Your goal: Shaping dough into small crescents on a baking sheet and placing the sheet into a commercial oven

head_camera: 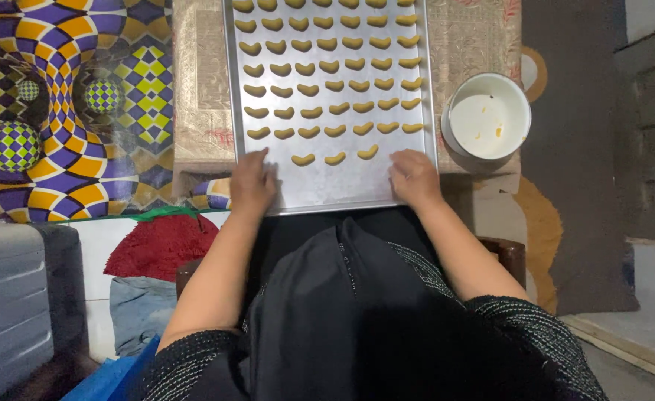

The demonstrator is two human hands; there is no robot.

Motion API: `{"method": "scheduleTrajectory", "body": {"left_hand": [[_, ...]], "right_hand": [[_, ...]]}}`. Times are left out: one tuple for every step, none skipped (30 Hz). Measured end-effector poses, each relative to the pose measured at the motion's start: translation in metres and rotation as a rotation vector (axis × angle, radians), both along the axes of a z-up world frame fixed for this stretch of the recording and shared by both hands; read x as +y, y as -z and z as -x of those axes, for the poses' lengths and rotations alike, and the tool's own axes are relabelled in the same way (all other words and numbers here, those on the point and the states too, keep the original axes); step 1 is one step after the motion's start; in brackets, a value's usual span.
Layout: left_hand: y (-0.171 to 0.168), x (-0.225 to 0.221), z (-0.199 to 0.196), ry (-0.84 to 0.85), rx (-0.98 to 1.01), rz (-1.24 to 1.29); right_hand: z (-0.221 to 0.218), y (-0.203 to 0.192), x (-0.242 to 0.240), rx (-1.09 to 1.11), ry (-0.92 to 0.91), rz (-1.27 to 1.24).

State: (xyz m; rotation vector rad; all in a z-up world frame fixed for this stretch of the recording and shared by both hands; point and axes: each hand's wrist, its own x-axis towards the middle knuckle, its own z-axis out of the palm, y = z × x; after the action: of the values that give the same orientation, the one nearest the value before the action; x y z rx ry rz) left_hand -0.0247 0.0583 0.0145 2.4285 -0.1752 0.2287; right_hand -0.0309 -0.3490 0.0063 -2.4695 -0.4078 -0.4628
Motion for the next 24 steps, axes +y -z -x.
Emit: {"method": "scheduleTrajectory", "body": {"left_hand": [[0.006,0.008,-0.003,-0.089,-0.102,-0.047],[0.012,0.016,-0.006,-0.178,-0.203,-0.094],[0.007,0.019,-0.005,-0.177,-0.21,-0.091],[0.001,0.022,-0.005,-0.283,-0.181,-0.136],[-0.004,0.024,-0.005,-0.388,-0.151,-0.18],[0.007,0.027,-0.006,-0.386,-0.157,-0.175],[0.017,0.03,-0.007,-0.407,-0.004,-0.123],[0.028,0.033,-0.009,-0.426,0.15,-0.071],[0.027,0.031,-0.01,-0.418,0.148,-0.071],[0.026,0.029,-0.012,-0.418,0.209,-0.074],[0.027,0.028,-0.01,-0.419,0.274,-0.081],[0.028,0.028,-0.007,-0.413,0.277,-0.084],[0.028,0.027,-0.01,-0.43,0.309,-0.057],[0.027,0.027,-0.012,-0.447,0.34,-0.03],[0.038,0.03,-0.017,-0.451,0.336,-0.028],[0.048,0.034,-0.023,-0.469,0.336,0.015],[0.06,0.039,-0.026,-0.49,0.34,0.058],[0.053,0.039,-0.024,-0.497,0.339,0.059],[0.045,0.037,-0.024,-0.497,0.337,0.098],[0.037,0.036,-0.025,-0.497,0.336,0.137],[0.04,0.035,-0.027,-0.502,0.332,0.136],[0.042,0.035,-0.03,-0.516,0.333,0.157],[0.046,0.035,-0.031,-0.53,0.336,0.176],[0.043,0.037,-0.035,-0.535,0.334,0.173]], "right_hand": [[-0.003,0.005,-0.012,-0.013,0.094,0.085],[-0.005,0.009,-0.023,-0.026,0.188,0.17],[-0.005,-0.001,-0.027,-0.033,0.19,0.172],[-0.005,-0.012,-0.03,0.012,0.282,0.239],[-0.005,-0.023,-0.034,0.058,0.377,0.307],[-0.005,-0.019,-0.04,0.051,0.381,0.308],[-0.004,-0.016,-0.046,0.241,0.488,0.284],[-0.005,-0.011,-0.052,0.43,0.593,0.256],[-0.004,-0.023,-0.045,0.43,0.6,0.255],[-0.003,-0.034,-0.038,0.479,0.58,0.209],[-0.001,-0.044,-0.029,0.531,0.557,0.163],[0.005,-0.042,-0.029,0.535,0.562,0.162],[0.003,-0.041,-0.029,0.552,0.562,0.113],[0.001,-0.041,-0.028,0.568,0.562,0.065],[-0.003,-0.034,-0.03,0.563,0.558,0.065],[-0.007,-0.027,-0.032,0.55,0.593,0.051],[-0.011,-0.019,-0.033,0.542,0.625,0.039],[-0.016,-0.013,-0.035,0.541,0.619,0.04],[-0.023,-0.006,-0.037,0.559,0.663,0.014],[-0.029,0.0,-0.039,0.576,0.707,-0.011],[-0.032,-0.003,-0.034,0.575,0.702,-0.013],[-0.034,-0.006,-0.029,0.538,0.713,0.004],[-0.035,-0.007,-0.024,0.505,0.724,0.021],[-0.039,0.004,-0.025,0.506,0.719,0.018]]}}
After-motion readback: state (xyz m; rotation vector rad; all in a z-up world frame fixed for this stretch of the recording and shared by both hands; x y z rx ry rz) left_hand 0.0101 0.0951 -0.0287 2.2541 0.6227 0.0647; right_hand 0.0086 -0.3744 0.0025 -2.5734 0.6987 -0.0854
